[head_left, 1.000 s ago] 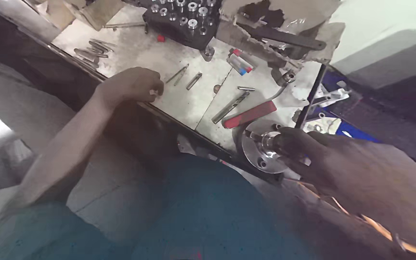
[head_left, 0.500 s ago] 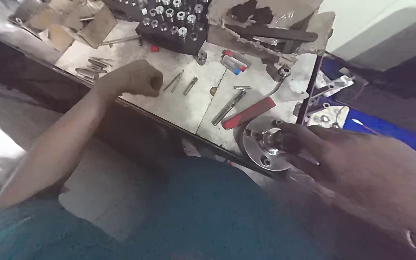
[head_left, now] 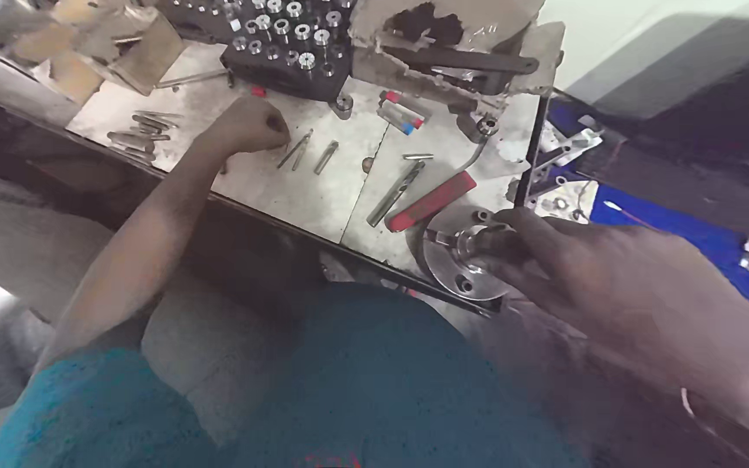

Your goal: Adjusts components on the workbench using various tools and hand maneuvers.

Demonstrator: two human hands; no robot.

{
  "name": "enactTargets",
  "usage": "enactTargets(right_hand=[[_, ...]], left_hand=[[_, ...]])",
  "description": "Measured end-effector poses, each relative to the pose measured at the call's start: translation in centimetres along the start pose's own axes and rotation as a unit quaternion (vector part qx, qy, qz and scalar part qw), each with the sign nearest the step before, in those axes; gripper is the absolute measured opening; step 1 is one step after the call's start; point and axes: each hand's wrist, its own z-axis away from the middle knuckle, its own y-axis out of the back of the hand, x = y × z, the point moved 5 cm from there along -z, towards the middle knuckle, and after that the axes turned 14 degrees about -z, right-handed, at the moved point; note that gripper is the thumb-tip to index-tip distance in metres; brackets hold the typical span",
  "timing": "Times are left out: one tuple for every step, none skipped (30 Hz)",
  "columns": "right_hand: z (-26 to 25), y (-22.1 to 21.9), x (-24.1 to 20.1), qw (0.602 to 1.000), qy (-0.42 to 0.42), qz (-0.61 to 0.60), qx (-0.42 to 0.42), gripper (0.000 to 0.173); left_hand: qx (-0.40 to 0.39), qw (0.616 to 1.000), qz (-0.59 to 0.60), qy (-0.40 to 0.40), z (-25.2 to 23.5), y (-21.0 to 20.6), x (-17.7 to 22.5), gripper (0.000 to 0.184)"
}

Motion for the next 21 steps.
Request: enactTargets(right_hand=[[-0.1,-0.1,0.0,1.0,-0.014,0.006,0.008,0.054],[-0.3,-0.2,-0.1,1.0,-0.019,0.012,0.014,0.052],[-0.4,-0.4,-0.2,1.0,-0.014,0.017,0.013,0.049],[-0.5,-0.5,-0.3,1.0,0.004,0.02,0.012,0.044],[-0.5,-0.5,-0.4,0.999,0.036,0.021,0.008,0.038],[-0.5,-0.5,-0.4,0.997,0.072,0.016,-0.003,0.031],[-0.5,-0.5,-0.5,0.994,0.101,0.007,-0.029,0.023],[-0.5,-0.5,-0.5,0.991,0.115,-0.012,-0.067,0.028],[-0.6,-0.5,-0.5,0.988,0.117,-0.025,-0.1,0.041],[-0.6,-0.5,-0.4,0.985,0.111,-0.032,-0.126,0.049],[-0.7,-0.4,-0.2,0.985,0.092,-0.032,-0.142,0.055],[-0.8,-0.3,0.1,0.988,0.067,-0.028,-0.137,0.062],[-0.9,-0.4,0.3,0.991,0.034,-0.01,-0.131,0.064],[-1.0,-0.6,0.4,0.993,0.016,0.012,-0.117,0.059],[-1.0,-1.0,0.3,0.993,0.011,0.022,-0.116,0.053],[-1.0,-1.3,0.2,0.992,0.025,0.024,-0.12,0.045],[-0.9,-1.3,0.1,0.99,0.063,0.015,-0.123,0.038],[-0.8,-1.3,-0.1,0.986,0.103,-0.007,-0.13,0.038],[-0.8,-1.0,-0.2,0.98,0.137,-0.031,-0.14,0.041],[-1.0,-0.7,-0.2,0.975,0.155,-0.059,-0.145,0.046],[-1.1,-0.4,-0.1,0.976,0.152,-0.077,-0.138,0.049]], left_hand=[[0.055,0.997,0.053,-0.023,-1.3,-1.9,-1.3,0.025],[0.023,0.996,0.086,-0.012,-2.3,-2.5,-1.6,0.024],[0.005,0.994,0.108,0.0,-2.9,-2.4,-1.1,0.026],[0.005,0.992,0.125,0.005,-3.1,-1.8,0.0,0.028],[0.016,0.99,0.137,-0.002,-3.1,-1.3,1.2,0.029],[0.034,0.989,0.145,-0.021,-3.0,-0.8,2.5,0.029],[0.052,0.986,0.153,-0.046,-2.8,-0.4,3.9,0.028],[0.069,0.982,0.161,-0.074,-2.7,-0.1,5.1,0.028],[0.092,0.976,0.168,-0.1,-2.5,0.1,6.2,0.027],[0.11,0.971,0.176,-0.12,-2.2,0.3,7.0,0.026],[0.121,0.967,0.183,-0.129,-1.8,0.5,7.8,0.026],[0.126,0.965,0.189,-0.13,-1.4,0.6,8.5,0.025],[0.128,0.964,0.197,-0.127,-0.8,0.5,9.0,0.026],[0.128,0.961,0.214,-0.117,-0.2,0.3,9.6,0.028],[0.136,0.957,0.233,-0.107,0.3,0.1,10.0,0.03],[0.147,0.952,0.252,-0.096,0.8,-0.4,10.4,0.034],[0.157,0.945,0.274,-0.082,1.3,-1.0,10.9,0.037],[0.163,0.939,0.294,-0.067,2.0,-1.6,11.5,0.041],[0.166,0.933,0.315,-0.054,2.5,-2.2,12.1,0.045],[0.167,0.928,0.331,-0.044,2.9,-2.7,12.7,0.047],[0.164,0.924,0.344,-0.032,3.3,-3.1,13.2,0.048]])
